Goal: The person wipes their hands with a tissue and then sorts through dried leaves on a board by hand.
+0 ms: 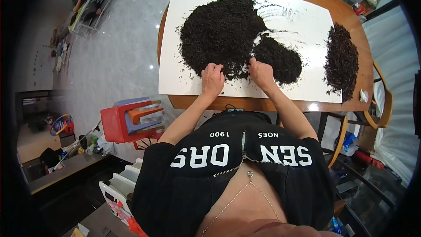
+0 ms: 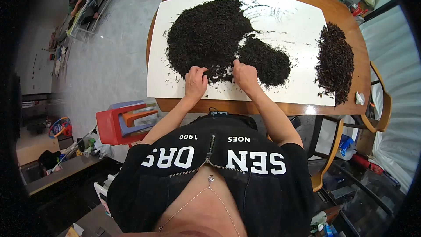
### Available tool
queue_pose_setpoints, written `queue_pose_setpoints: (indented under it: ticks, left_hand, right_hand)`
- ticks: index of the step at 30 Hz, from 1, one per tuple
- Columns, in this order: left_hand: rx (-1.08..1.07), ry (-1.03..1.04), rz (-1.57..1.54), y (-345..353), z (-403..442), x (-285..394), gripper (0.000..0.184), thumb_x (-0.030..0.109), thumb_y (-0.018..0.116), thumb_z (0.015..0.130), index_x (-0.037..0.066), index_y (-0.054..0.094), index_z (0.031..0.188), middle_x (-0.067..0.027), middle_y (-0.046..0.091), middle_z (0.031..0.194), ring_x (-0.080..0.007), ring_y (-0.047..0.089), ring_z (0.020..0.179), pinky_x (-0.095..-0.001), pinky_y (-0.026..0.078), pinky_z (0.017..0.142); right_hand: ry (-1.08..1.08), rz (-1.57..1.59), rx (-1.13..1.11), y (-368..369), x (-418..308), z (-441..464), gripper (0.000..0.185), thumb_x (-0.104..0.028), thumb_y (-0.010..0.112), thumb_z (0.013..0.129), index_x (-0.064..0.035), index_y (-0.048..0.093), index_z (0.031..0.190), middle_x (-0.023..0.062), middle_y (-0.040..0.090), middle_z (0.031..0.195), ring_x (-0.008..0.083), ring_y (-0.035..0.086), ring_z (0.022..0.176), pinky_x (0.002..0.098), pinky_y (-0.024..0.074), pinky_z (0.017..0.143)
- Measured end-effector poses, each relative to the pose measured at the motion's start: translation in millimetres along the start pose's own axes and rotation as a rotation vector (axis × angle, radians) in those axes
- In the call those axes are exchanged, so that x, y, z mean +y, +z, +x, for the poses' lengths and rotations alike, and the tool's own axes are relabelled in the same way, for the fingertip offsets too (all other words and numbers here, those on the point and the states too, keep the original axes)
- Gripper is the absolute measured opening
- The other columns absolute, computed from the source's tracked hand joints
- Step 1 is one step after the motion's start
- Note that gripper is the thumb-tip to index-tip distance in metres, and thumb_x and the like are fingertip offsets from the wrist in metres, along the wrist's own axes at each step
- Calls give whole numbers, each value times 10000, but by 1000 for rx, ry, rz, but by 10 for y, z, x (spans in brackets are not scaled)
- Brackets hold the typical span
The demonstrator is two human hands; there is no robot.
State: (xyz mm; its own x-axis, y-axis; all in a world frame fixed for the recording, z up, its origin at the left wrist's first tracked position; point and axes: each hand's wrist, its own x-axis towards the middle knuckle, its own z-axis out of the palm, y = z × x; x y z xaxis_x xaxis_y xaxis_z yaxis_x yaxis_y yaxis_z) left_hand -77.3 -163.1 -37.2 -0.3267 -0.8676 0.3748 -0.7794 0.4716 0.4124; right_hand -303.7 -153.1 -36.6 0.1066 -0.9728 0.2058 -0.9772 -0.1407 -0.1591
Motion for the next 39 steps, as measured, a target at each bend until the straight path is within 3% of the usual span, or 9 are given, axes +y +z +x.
queue_pose_setpoints:
  ticks: [12,18,21,23,26,28,29,31,39]
  left_hand:
    - [36,-78,56,-210,53,144,260,77,640,813,48,627,1071,-120,561,1008,-300,551,856,-378,418,803]
    - [254,-66,-415,-1078,536,444,199,-31,636,828,27,637,1018,-66,587,987,-158,533,789,-261,453,674]
    - [399,-38,-561,-1927,851,698,227,-70,613,841,25,640,1045,-49,600,973,-126,529,812,-248,459,708]
    - [549,149,-554,-2469,997,840,242,-80,570,831,10,639,1045,-67,616,1011,-136,526,840,-267,447,793]
    - [690,542,-358,-3387,1121,853,294,197,439,918,-26,627,954,-144,638,931,-194,558,754,-321,468,740]
    - [697,860,-42,-4014,1213,981,342,221,430,948,-61,619,981,-175,639,899,-211,537,661,-339,497,683]
    - [604,920,-64,-4227,1234,1195,284,31,411,882,-47,653,1009,-198,672,872,-248,612,709,-377,560,767]
    - [1051,813,-163,-4045,1388,1698,723,549,212,1036,57,109,1554,-131,378,1513,-87,464,772,-192,398,629]
    - [1028,867,-191,-4461,918,1498,684,520,266,1025,69,147,1525,-108,371,1512,-91,482,804,-201,422,649]
  right_hand:
    - [80,102,122,-389,-8,64,153,-193,556,949,-53,609,919,95,669,691,270,596,505,371,432,452]
    - [305,1159,223,-1449,-166,279,179,-99,530,973,-42,678,1056,-3,586,692,70,438,554,214,346,465]
    - [43,1270,517,-2235,-147,310,175,-127,556,978,-49,677,1077,-27,583,690,32,405,527,176,301,426]
    - [-115,938,787,-2870,-109,190,256,-82,535,968,-33,639,1196,-21,551,680,48,365,520,201,302,442]
    - [-329,1120,904,-3622,-134,-13,270,-70,465,968,-19,662,1145,-17,483,621,75,366,486,242,358,452]
    - [-514,1013,1006,-4045,-229,-168,344,-236,414,996,-115,422,1318,-38,440,632,76,302,505,243,304,439]
    - [-611,955,1053,-4234,-272,-232,433,-319,388,1010,-163,302,1404,-48,418,638,76,270,515,244,277,433]
    - [-808,829,1140,-4521,-319,-297,645,-484,337,1038,-259,63,1577,-68,374,650,77,206,533,245,222,420]
    - [-1210,60,1387,-5189,-175,-429,573,-430,539,918,-44,444,1331,167,597,986,137,544,777,224,454,529]
